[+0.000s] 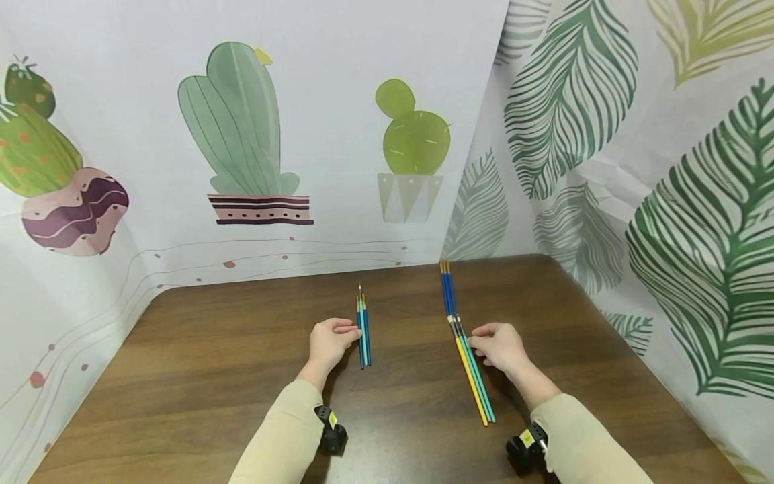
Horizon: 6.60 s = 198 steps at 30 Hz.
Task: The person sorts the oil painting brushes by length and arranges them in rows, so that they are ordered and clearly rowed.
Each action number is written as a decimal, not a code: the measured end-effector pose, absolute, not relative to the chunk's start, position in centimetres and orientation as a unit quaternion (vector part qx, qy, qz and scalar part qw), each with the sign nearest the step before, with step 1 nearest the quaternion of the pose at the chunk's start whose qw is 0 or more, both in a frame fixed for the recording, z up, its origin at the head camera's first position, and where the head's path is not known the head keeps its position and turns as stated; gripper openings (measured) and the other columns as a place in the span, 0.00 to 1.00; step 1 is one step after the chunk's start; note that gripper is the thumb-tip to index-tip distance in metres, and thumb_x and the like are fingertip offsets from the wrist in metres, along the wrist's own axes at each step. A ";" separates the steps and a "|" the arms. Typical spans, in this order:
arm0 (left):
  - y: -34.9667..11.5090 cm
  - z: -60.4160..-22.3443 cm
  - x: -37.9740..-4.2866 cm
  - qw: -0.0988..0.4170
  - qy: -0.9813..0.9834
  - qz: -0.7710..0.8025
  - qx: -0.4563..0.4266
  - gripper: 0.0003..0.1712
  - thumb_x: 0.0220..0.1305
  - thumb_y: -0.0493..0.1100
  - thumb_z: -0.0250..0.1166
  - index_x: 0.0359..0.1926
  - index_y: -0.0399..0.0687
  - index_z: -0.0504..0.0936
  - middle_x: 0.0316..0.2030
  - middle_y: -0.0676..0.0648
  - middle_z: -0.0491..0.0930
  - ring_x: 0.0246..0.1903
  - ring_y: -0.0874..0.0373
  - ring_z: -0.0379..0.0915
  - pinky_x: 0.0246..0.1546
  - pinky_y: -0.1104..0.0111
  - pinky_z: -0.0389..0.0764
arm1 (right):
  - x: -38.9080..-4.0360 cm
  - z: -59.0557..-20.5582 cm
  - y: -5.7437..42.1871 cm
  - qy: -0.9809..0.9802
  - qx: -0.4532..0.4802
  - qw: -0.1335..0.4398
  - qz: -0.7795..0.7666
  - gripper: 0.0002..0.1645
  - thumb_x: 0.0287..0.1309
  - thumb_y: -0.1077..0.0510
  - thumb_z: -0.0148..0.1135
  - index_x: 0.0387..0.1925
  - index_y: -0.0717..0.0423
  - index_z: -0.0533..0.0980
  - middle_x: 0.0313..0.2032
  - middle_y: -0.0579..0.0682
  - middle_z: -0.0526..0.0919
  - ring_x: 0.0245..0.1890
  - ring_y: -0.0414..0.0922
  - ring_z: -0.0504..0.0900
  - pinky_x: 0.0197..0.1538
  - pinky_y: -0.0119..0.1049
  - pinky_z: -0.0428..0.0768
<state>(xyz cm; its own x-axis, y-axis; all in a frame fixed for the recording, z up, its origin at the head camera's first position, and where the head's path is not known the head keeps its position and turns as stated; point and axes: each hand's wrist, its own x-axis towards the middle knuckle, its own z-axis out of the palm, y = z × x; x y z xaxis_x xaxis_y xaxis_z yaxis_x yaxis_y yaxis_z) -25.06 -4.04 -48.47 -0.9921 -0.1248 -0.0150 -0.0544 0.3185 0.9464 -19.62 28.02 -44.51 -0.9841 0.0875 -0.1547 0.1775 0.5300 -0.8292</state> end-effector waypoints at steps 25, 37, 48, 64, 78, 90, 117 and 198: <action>-4.1 -48.3 -24.9 0.031 -0.816 -0.574 0.053 0.16 0.52 0.39 0.71 0.42 0.38 0.82 0.35 0.43 0.87 0.36 0.54 0.85 0.40 0.64 0.83 | -22.9 -43.9 23.6 0.836 0.049 0.050 -0.544 0.22 0.60 0.57 0.59 0.50 0.70 0.75 0.46 0.65 0.82 0.33 0.44 0.84 0.36 0.37 0.84; -4.1 -48.2 -24.7 0.032 -0.815 -0.576 0.053 0.15 0.52 0.39 0.72 0.42 0.38 0.83 0.34 0.43 0.87 0.35 0.55 0.84 0.38 0.66 0.83 | -24.4 -44.6 21.1 0.814 0.030 0.059 -0.577 0.22 0.60 0.59 0.57 0.51 0.72 0.74 0.47 0.67 0.81 0.36 0.48 0.85 0.37 0.38 0.84; -4.1 -48.2 -24.7 0.035 -0.813 -0.580 0.044 0.16 0.52 0.38 0.71 0.42 0.36 0.82 0.34 0.42 0.87 0.35 0.54 0.85 0.37 0.66 0.83 | -25.3 -44.9 17.9 0.791 0.027 0.078 -0.607 0.22 0.59 0.61 0.56 0.50 0.73 0.74 0.47 0.68 0.81 0.37 0.49 0.86 0.37 0.39 0.84; -4.1 -48.4 -24.9 0.030 -0.811 -0.583 0.053 0.15 0.52 0.39 0.71 0.42 0.37 0.82 0.35 0.42 0.87 0.36 0.54 0.85 0.38 0.65 0.83 | -26.2 -45.5 14.3 0.769 0.050 0.100 -0.630 0.20 0.59 0.61 0.55 0.50 0.70 0.75 0.47 0.65 0.81 0.41 0.50 0.85 0.40 0.40 0.84; -4.3 -48.4 -25.0 0.033 -0.815 -0.577 0.044 0.16 0.52 0.40 0.71 0.42 0.37 0.82 0.34 0.43 0.87 0.36 0.55 0.84 0.36 0.66 0.83 | -26.7 -45.8 11.5 0.742 0.062 0.107 -0.659 0.18 0.61 0.61 0.55 0.48 0.69 0.76 0.43 0.64 0.83 0.36 0.48 0.86 0.38 0.39 0.84; -4.4 -48.3 -25.0 0.032 -0.821 -0.568 0.043 0.16 0.53 0.40 0.71 0.42 0.37 0.82 0.34 0.44 0.87 0.37 0.54 0.84 0.44 0.61 0.81 | -27.0 -46.0 10.3 0.740 0.079 0.094 -0.661 0.17 0.60 0.60 0.57 0.47 0.69 0.77 0.38 0.61 0.84 0.30 0.43 0.85 0.34 0.36 0.84; -4.4 -48.4 -25.1 0.047 -0.822 -0.567 0.028 0.16 0.51 0.39 0.71 0.41 0.35 0.83 0.33 0.42 0.87 0.36 0.54 0.85 0.41 0.62 0.82 | -28.1 -45.5 8.4 0.844 0.059 0.032 -0.532 0.12 0.48 0.66 0.67 0.37 0.66 0.81 0.22 0.53 0.81 0.17 0.40 0.77 0.20 0.31 0.79; -4.3 -48.7 -24.9 0.050 -0.823 -0.565 0.036 0.15 0.49 0.38 0.72 0.40 0.37 0.83 0.32 0.43 0.87 0.34 0.55 0.85 0.41 0.63 0.82 | -28.7 -43.1 21.2 0.790 0.069 0.049 -0.607 0.25 0.56 0.66 0.56 0.57 0.72 0.70 0.38 0.57 0.83 0.24 0.36 0.80 0.30 0.33 0.83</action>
